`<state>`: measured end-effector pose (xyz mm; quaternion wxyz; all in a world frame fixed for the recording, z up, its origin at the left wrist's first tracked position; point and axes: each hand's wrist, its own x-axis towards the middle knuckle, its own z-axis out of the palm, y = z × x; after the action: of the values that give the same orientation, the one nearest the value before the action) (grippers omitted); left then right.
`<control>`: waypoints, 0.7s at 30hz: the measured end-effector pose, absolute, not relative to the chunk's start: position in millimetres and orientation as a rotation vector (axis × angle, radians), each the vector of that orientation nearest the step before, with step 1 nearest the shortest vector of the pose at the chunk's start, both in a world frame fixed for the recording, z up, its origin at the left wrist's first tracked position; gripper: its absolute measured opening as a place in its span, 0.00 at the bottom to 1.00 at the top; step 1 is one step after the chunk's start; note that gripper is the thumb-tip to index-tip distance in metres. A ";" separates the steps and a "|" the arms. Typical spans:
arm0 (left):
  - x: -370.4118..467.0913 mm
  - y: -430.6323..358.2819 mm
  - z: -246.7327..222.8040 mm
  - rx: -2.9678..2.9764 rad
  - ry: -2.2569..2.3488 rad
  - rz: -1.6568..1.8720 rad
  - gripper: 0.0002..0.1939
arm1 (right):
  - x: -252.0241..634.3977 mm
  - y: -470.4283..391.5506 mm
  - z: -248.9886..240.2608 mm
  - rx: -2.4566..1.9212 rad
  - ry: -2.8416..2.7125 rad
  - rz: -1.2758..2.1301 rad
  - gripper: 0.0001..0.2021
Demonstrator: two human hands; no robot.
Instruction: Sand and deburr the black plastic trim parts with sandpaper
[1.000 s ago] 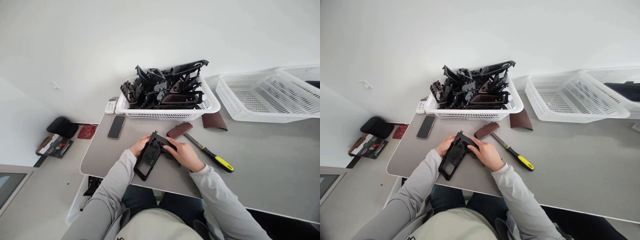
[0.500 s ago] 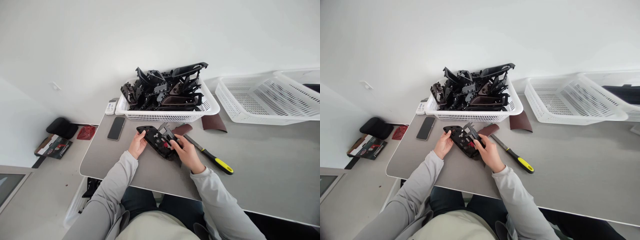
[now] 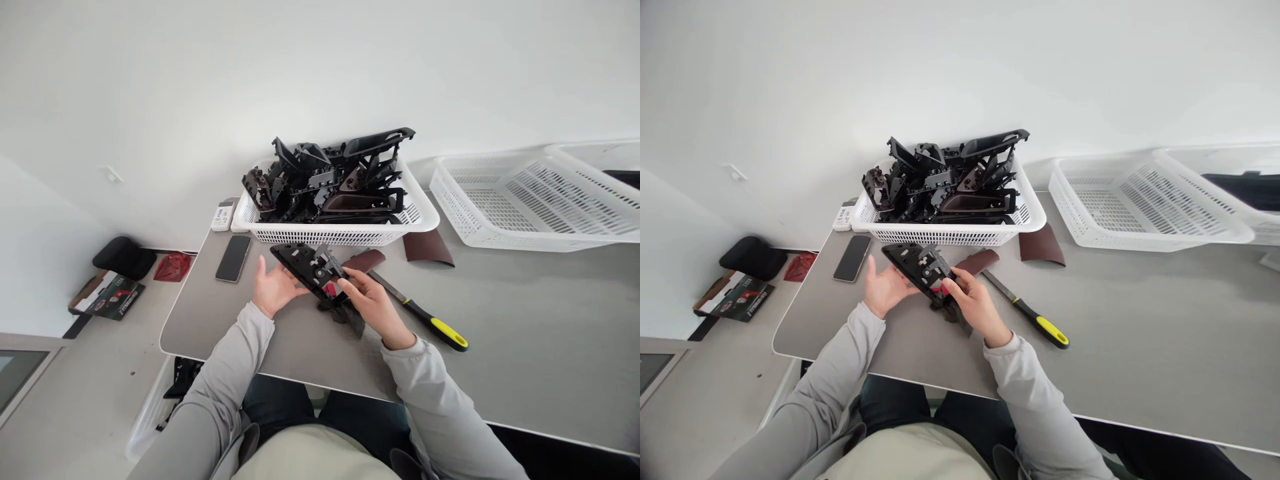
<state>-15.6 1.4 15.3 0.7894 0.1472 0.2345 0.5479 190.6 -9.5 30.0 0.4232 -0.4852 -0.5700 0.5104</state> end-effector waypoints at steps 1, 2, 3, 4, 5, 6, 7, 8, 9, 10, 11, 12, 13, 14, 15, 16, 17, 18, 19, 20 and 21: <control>-15.7 1.8 15.8 0.331 0.524 1.172 0.26 | 191.3 -9.4 30.4 -1.202 -1.428 1.298 0.28; -15.9 2.3 15.8 0.348 0.545 1.169 0.25 | 191.7 -9.2 29.9 -1.190 -1.418 1.319 0.28; -16.4 2.9 15.6 0.366 0.562 1.169 0.23 | 191.8 -8.9 28.7 -1.179 -1.392 1.339 0.29; -17.1 3.4 14.9 0.382 0.571 1.167 0.20 | 191.7 -8.5 27.3 -1.166 -1.352 1.358 0.29; -18.1 3.7 14.0 0.392 0.571 1.154 0.19 | 191.4 -8.0 25.9 -1.152 -1.302 1.372 0.30; -19.3 3.8 12.7 0.397 0.567 1.128 0.18 | 191.1 -7.4 24.9 -1.139 -1.251 1.380 0.30; -20.5 3.7 11.2 0.401 0.563 1.092 0.18 | 191.0 -6.9 24.4 -1.130 -1.206 1.382 0.30; -21.4 3.3 9.5 0.411 0.562 1.049 0.18 | 190.9 -6.3 24.4 -1.127 -1.172 1.375 0.30; -21.8 2.5 7.7 0.430 0.570 0.997 0.18 | 190.9 -5.9 24.7 -1.128 -1.153 1.359 0.29; -21.4 1.5 5.8 0.459 0.587 0.945 0.18 | 191.0 -5.6 25.2 -1.133 -1.154 1.334 0.29; -20.0 0.2 4.0 0.500 0.612 0.894 0.19 | 190.9 -5.4 25.4 -1.139 -1.171 1.305 0.28; -17.7 -1.3 2.3 0.547 0.641 0.840 0.21 | 190.5 -5.6 25.3 -1.139 -1.203 1.279 0.28; -14.5 -2.8 0.8 0.589 0.669 0.794 0.23 | 189.6 -6.0 24.6 -1.134 -1.242 1.259 0.27; -10.8 -4.4 -0.3 0.632 0.691 0.750 0.24 | 188.2 -6.8 23.3 -1.122 -1.284 1.245 0.26; -6.8 -5.9 -1.2 0.673 0.709 0.703 0.26 | 186.3 -8.0 21.6 -1.107 -1.326 1.239 0.25; -3.0 -7.1 -1.8 0.705 0.725 0.654 0.26 | 183.9 -9.4 19.6 -1.094 -1.366 1.237 0.24; 0.3 -8.1 -2.2 0.729 0.738 0.612 0.26 | 181.4 -11.1 17.7 -1.085 -1.407 1.234 0.24; 2.7 -8.7 -2.5 0.741 0.751 0.587 0.25 | 178.9 -12.8 16.1 -1.080 -1.449 1.227 0.23; 4.1 -8.8 -2.6 0.741 0.762 0.586 0.24 | 177.0 -14.3 14.9 -1.082 -1.488 1.212 0.23; 4.3 -8.5 -2.7 0.734 0.770 0.608 0.24 | 175.8 -15.4 14.4 -1.086 -1.515 1.184 0.23; 3.3 -7.8 -2.7 0.722 0.774 0.649 0.23 | 175.8 -16.1 14.5 -1.097 -1.520 1.139 0.23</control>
<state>3.3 -7.8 -2.7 0.8133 0.3384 0.3627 0.3040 175.8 -16.1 14.5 0.4566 -0.4450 -0.6166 0.4619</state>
